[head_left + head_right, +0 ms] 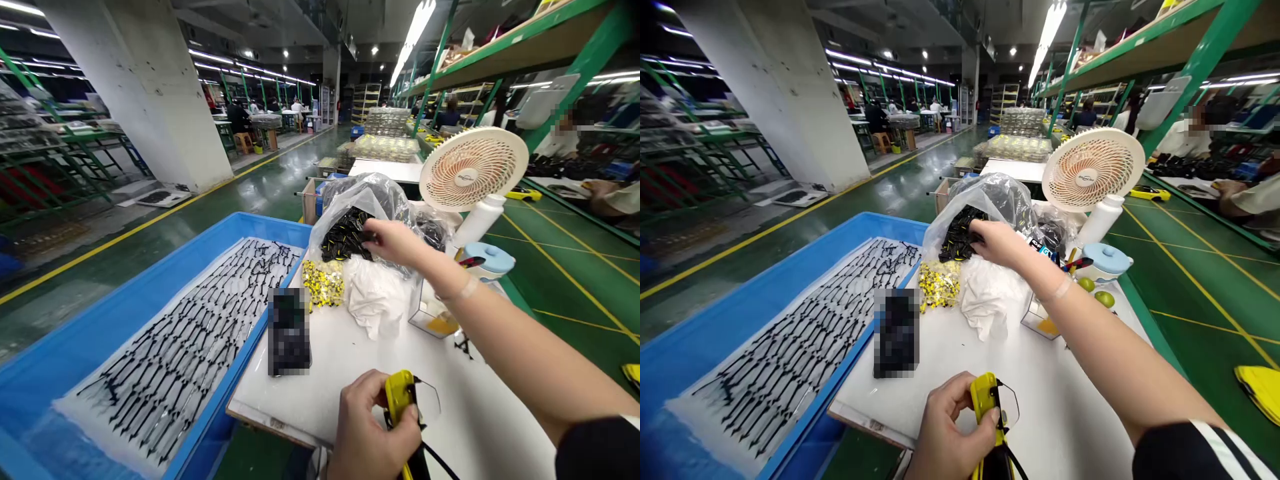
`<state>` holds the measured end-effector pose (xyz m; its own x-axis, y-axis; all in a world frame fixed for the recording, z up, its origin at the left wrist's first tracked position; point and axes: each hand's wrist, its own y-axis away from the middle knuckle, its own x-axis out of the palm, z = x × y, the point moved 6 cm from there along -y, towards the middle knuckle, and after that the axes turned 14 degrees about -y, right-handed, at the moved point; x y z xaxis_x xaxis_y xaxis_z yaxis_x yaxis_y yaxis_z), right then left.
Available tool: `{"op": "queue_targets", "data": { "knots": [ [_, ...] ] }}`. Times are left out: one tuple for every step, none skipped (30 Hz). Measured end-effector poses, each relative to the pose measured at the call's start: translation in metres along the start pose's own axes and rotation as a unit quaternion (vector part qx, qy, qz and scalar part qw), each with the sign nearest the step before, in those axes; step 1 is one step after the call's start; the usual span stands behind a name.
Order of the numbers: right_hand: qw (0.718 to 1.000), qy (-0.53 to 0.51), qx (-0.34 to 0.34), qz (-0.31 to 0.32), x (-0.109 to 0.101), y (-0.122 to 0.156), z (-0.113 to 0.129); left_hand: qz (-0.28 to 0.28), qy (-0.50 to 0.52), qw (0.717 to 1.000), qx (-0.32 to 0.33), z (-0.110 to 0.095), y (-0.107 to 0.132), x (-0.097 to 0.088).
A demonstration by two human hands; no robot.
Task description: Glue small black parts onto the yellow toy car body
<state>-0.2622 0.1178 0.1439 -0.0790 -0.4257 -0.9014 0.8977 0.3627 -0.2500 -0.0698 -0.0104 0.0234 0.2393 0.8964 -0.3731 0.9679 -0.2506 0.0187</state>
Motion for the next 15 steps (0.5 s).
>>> {"op": "queue_targets", "data": {
  "knots": [
    [0.999,-0.011,0.006,-0.046,-0.017,0.028,0.007,0.004,0.000,1.000,-0.002,-0.002,0.001,-0.001],
    [0.996,-0.023,0.010,-0.083,-0.028,0.062,0.013,0.008,-0.002,1.000,-0.002,-0.004,0.002,-0.003],
    [0.989,-0.053,0.010,-0.137,-0.035,0.100,0.016,0.010,-0.005,1.000,0.002,-0.006,0.003,-0.004],
    [0.969,-0.161,-0.006,-0.188,-0.036,0.139,0.018,0.011,-0.008,1.000,0.007,-0.007,0.004,-0.006],
    [0.952,-0.232,0.006,-0.201,-0.026,0.178,0.015,0.010,-0.011,1.000,0.013,-0.009,0.005,-0.007],
    [0.949,-0.254,0.038,-0.186,-0.008,0.212,0.009,0.009,-0.015,1.000,0.018,-0.010,0.006,-0.008],
    [0.954,-0.242,0.084,-0.155,0.016,0.244,0.001,0.008,-0.020,1.000,0.022,-0.011,0.007,-0.009],
    [0.960,-0.215,0.125,-0.126,0.039,0.271,-0.007,0.009,-0.025,0.999,0.027,-0.011,0.007,-0.009],
    [0.965,-0.179,0.156,-0.115,0.060,0.293,-0.016,0.011,-0.027,0.999,0.033,-0.012,0.008,-0.009],
    [0.967,-0.138,0.171,-0.127,0.074,0.309,-0.022,0.014,-0.028,0.999,0.041,-0.014,0.010,-0.009],
    [0.968,-0.110,0.188,-0.122,0.086,0.320,-0.029,0.017,-0.026,0.998,0.049,-0.015,0.011,-0.009],
    [0.971,-0.088,0.194,-0.111,0.095,0.325,-0.033,0.019,-0.023,0.998,0.058,-0.017,0.012,-0.008],
    [0.974,-0.074,0.194,-0.088,0.100,0.325,-0.036,0.019,-0.020,0.997,0.065,-0.019,0.014,-0.008],
    [0.978,-0.062,0.188,-0.057,0.103,0.322,-0.036,0.019,-0.018,0.997,0.072,-0.021,0.015,-0.008],
    [0.982,-0.050,0.178,-0.028,0.103,0.317,-0.034,0.018,-0.017,0.997,0.076,-0.023,0.016,-0.008]
  ]
}}
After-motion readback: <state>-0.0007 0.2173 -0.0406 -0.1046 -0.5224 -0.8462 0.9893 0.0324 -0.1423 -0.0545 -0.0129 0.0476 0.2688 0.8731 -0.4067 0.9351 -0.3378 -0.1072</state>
